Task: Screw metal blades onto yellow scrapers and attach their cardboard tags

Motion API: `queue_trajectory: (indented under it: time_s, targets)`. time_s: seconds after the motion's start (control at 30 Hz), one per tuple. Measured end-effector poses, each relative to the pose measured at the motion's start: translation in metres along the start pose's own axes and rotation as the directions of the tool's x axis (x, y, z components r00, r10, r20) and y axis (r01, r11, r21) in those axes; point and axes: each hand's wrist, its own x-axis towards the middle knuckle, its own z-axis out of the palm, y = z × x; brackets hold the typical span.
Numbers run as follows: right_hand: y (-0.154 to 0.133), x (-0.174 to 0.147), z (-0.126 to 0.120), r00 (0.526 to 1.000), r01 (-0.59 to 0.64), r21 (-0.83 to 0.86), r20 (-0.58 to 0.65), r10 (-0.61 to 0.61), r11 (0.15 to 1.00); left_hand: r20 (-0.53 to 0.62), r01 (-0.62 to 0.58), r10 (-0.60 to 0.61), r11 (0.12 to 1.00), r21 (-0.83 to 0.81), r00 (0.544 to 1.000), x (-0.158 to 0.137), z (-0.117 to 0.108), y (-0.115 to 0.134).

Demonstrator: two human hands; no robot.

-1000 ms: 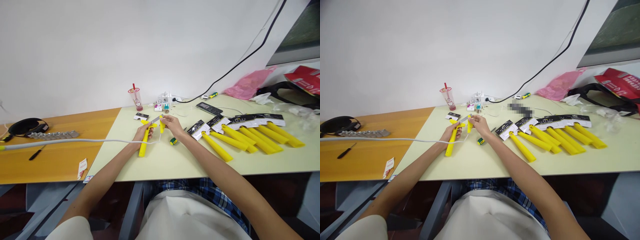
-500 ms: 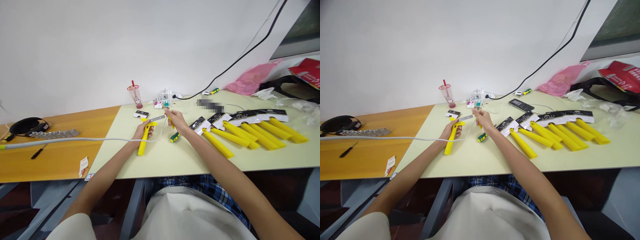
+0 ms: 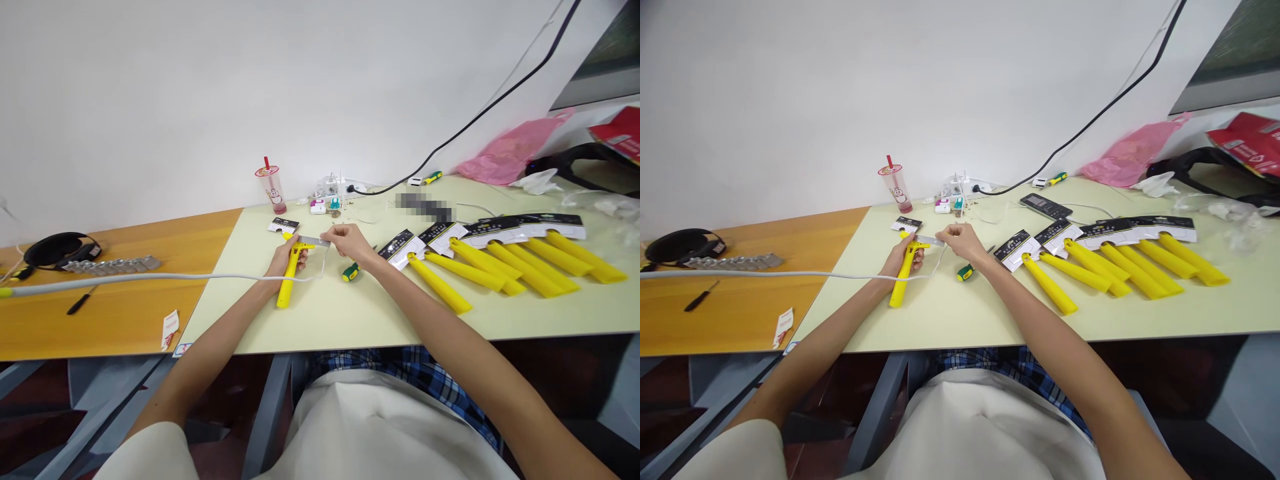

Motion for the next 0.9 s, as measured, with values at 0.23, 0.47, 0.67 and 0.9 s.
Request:
queue_trajectory:
  time_s: [0.23, 0.47, 0.67, 0.9]
  targets:
    - [0.005, 0.001, 0.001, 0.997, 0.060, -0.087, 0.054, -0.055, 0.994, -0.003, 0.000, 0.000, 0.999, 0.037, 1.000, 0.000, 0.000, 0.000]
    - [0.010, 0.001, 0.002, 0.991, 0.109, -0.128, 0.086, -0.099, 0.986, 0.049, 0.001, -0.005, 0.997, 0.079, 0.999, -0.002, -0.001, 0.001]
    - [0.011, 0.001, 0.002, 0.992, 0.109, -0.114, 0.083, -0.100, 0.987, 0.112, -0.012, -0.001, 0.993, 0.120, 0.994, -0.006, 0.002, -0.001]
    - [0.006, -0.003, 0.004, 0.993, 0.089, -0.126, 0.087, -0.078, 0.988, 0.111, -0.033, 0.016, 0.989, 0.145, 0.994, -0.007, 0.002, -0.004]
